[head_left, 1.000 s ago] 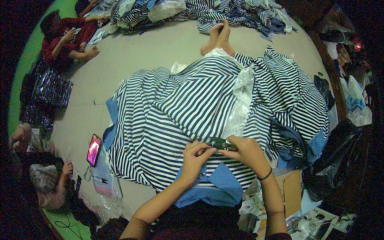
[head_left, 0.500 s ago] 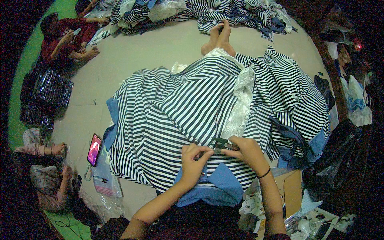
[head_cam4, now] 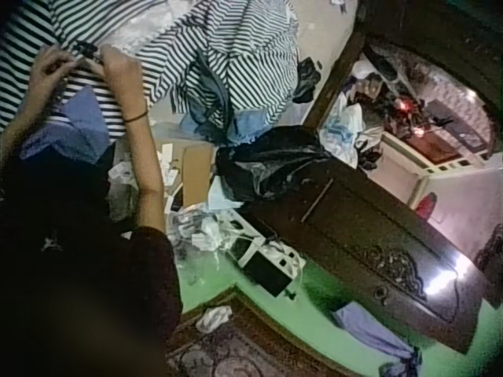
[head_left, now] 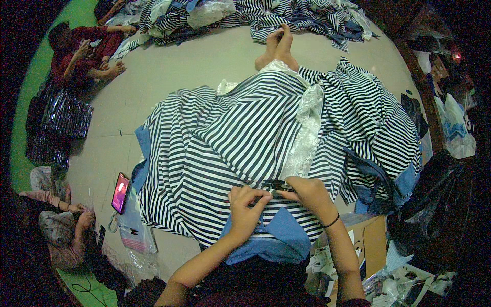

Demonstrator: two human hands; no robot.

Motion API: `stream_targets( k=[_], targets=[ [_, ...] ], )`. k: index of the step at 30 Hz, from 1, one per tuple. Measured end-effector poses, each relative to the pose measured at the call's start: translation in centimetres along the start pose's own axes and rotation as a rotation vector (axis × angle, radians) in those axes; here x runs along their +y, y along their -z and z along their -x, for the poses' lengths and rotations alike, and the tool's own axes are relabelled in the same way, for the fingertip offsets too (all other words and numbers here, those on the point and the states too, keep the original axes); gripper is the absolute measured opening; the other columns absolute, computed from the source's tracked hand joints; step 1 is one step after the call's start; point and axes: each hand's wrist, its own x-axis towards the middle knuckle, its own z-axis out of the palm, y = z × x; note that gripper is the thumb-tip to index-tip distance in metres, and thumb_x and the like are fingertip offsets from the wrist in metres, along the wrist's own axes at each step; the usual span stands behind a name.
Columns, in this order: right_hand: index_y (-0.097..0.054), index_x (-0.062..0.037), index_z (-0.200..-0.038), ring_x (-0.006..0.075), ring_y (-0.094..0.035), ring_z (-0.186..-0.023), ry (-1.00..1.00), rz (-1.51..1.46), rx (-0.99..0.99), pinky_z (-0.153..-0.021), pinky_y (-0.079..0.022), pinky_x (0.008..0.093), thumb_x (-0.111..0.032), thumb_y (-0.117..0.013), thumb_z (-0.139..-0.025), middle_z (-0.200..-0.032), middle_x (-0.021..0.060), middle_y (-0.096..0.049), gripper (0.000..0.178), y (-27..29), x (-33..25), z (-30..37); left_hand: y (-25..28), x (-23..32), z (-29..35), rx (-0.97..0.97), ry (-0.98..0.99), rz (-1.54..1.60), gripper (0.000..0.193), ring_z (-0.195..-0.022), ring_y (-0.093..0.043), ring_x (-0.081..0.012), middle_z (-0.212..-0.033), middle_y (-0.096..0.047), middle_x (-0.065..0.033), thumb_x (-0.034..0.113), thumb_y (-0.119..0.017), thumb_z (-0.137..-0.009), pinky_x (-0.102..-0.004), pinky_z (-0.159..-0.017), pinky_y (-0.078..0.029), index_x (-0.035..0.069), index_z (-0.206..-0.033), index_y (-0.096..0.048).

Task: The person sits on the floor and uses scissors to trim threads and excess fabric from a striped shirt. They repeatedly cut small areas, adjust the garment, and place trimmed pieces aside.

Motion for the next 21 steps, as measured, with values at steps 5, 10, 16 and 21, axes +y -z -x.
stream_targets(
  k=[5, 10, 16, 21],
  targets=[
    [-0.053, -0.0044, -0.072, 0.0224, -0.053, -0.047, -0.085, 0.066, 0.111, -0.042, -0.039, 0.0291, -0.025, -0.063, -0.071, -0.057, 0.0096, -0.052, 0.023, 0.2, 0.3, 0.1, 0.2, -0.1, 0.2, -0.017, -0.058, -0.007, 0.008, -0.068, -0.040, -0.0176, -0.060, -0.047, -0.0010, 0.018, -0.066, -0.065, -0.0304, -0.068, -0.029, 0.012, -0.071, -0.065],
    [-0.051, -0.0062, -0.071, 0.0246, -0.054, -0.049, -0.185, -0.024, 0.085, -0.042, -0.040, 0.0323, -0.037, -0.062, -0.070, -0.058, 0.0096, -0.052, 0.032, 1.5, 0.7, 0.7, 0.9, 0.1, 0.6, 0.026, 0.016, 0.029, 0.008, -0.067, -0.040, -0.0176, -0.060, -0.048, -0.0007, 0.017, -0.066, -0.065, -0.0302, -0.067, -0.029, 0.012, -0.071, -0.065],
    [-0.052, -0.0078, -0.075, 0.0254, -0.055, -0.051, -0.004, -0.023, -0.125, -0.045, -0.044, 0.0336, -0.038, -0.060, -0.071, -0.061, 0.0087, -0.053, 0.032, 1.9, -0.3, 2.1, 2.2, 0.3, 1.4, 0.062, -0.237, -0.140, 0.012, -0.066, -0.040, -0.0164, -0.057, -0.045, 0.0013, 0.012, -0.066, -0.062, -0.0301, -0.066, -0.027, 0.015, -0.073, -0.066],
    [-0.052, -0.0084, -0.075, 0.0242, -0.055, -0.050, 0.094, -0.016, -0.108, -0.044, -0.043, 0.0328, -0.037, -0.057, -0.073, -0.060, 0.0082, -0.053, 0.029, 0.9, -1.1, 2.0, 2.3, -0.2, 1.5, 0.062, -0.381, -0.192, 0.017, -0.062, -0.040, -0.0161, -0.058, -0.043, 0.0026, 0.010, -0.065, -0.060, -0.0315, -0.065, -0.026, 0.018, -0.075, -0.066]
  ],
)
